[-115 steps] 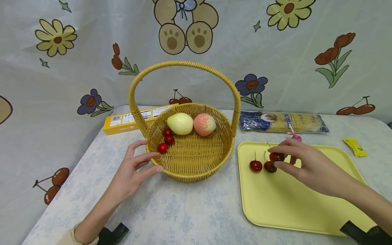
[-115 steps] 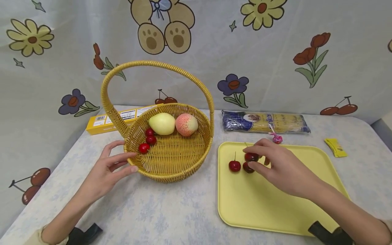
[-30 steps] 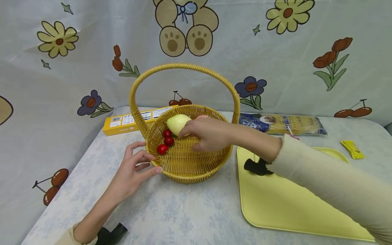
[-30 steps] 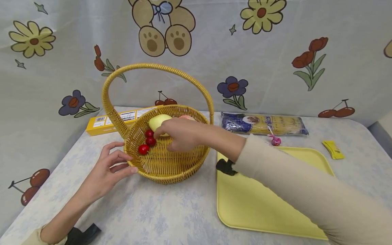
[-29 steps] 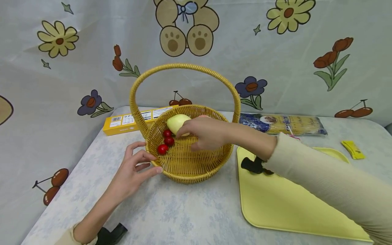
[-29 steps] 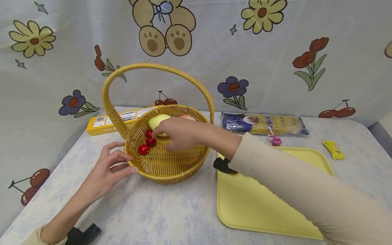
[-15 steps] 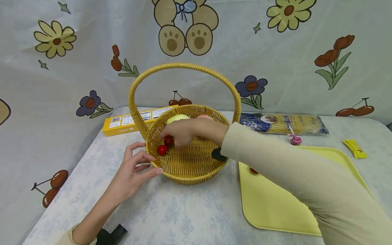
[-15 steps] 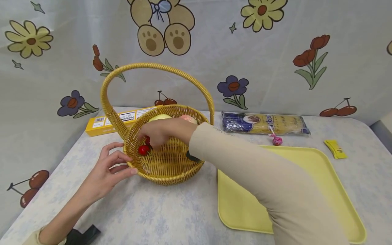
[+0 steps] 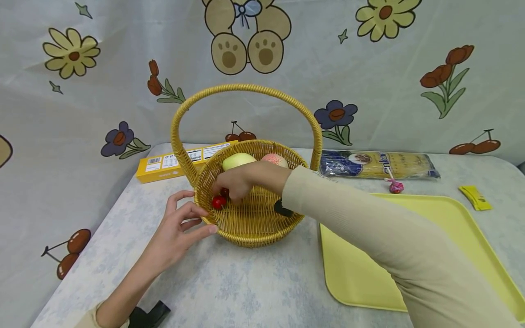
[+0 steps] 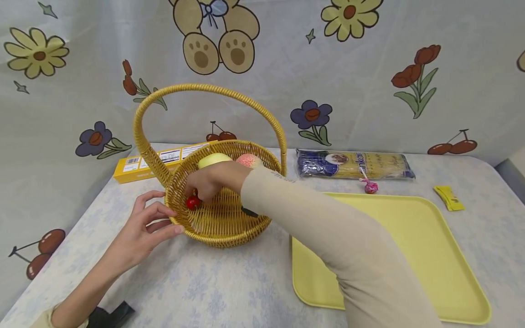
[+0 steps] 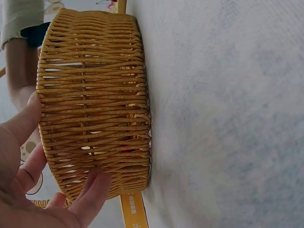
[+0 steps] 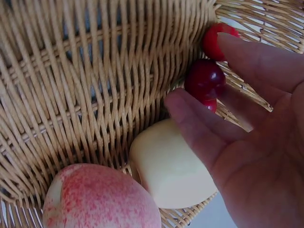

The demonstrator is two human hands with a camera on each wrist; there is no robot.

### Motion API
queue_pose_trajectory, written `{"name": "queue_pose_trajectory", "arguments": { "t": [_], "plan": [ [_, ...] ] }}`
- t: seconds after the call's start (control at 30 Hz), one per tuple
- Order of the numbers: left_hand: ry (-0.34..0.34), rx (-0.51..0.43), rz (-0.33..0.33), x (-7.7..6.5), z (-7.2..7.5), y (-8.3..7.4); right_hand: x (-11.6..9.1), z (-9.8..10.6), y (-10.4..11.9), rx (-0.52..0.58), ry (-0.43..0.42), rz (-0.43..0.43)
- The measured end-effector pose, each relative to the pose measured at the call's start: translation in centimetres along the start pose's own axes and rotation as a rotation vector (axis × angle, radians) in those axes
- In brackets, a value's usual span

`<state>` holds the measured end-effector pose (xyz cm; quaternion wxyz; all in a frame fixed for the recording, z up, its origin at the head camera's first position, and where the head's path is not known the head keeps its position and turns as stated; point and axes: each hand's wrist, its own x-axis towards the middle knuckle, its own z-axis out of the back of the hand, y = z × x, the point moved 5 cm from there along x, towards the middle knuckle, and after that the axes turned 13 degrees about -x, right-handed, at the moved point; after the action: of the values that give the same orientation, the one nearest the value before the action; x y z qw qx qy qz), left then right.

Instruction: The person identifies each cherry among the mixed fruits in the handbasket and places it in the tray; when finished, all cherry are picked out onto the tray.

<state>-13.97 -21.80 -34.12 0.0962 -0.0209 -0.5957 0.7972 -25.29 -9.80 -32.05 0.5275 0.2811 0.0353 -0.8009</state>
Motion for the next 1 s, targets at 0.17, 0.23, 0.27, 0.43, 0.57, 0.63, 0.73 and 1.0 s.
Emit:
{"name": "queue_pose_trajectory", "arguments": {
  "t": [0.17, 0.23, 0.27, 0.43, 0.57, 0.63, 0.73, 1.0],
  "plan": [
    [0.001, -0.008, 0.008, 0.0, -0.1, -0.1, -0.2, 0.0, 0.0, -0.011, -0.01, 0.001],
    [0.002, -0.007, 0.009, 0.0, -0.1, -0.2, -0.5, 0.2, 0.0, 0.0, -0.029, 0.012],
    [0.003, -0.011, 0.01, 0.0, -0.1, -0.2, -0.7, 0.3, 0.1, 0.003, -0.041, 0.015],
    [0.003, -0.026, 0.014, 0.1, -0.3, -0.2, -2.3, 0.9, 0.2, -0.051, -0.108, 0.024],
    [0.001, -0.018, 0.02, 0.1, -0.2, -0.1, -4.2, 0.9, 0.2, -0.083, -0.161, -0.024],
    [-0.003, -0.011, 0.024, 0.1, -0.2, 0.0, -5.3, 0.8, 0.2, -0.076, -0.192, -0.045],
    [-0.007, -0.001, 0.031, 0.1, -0.1, 0.2, -6.9, 0.6, 0.4, -0.051, -0.266, -0.04],
    [-0.003, -0.009, 0.025, -0.1, -0.2, 0.1, -11.2, -0.4, 1.1, -0.042, -0.522, 0.03]
  ]
}}
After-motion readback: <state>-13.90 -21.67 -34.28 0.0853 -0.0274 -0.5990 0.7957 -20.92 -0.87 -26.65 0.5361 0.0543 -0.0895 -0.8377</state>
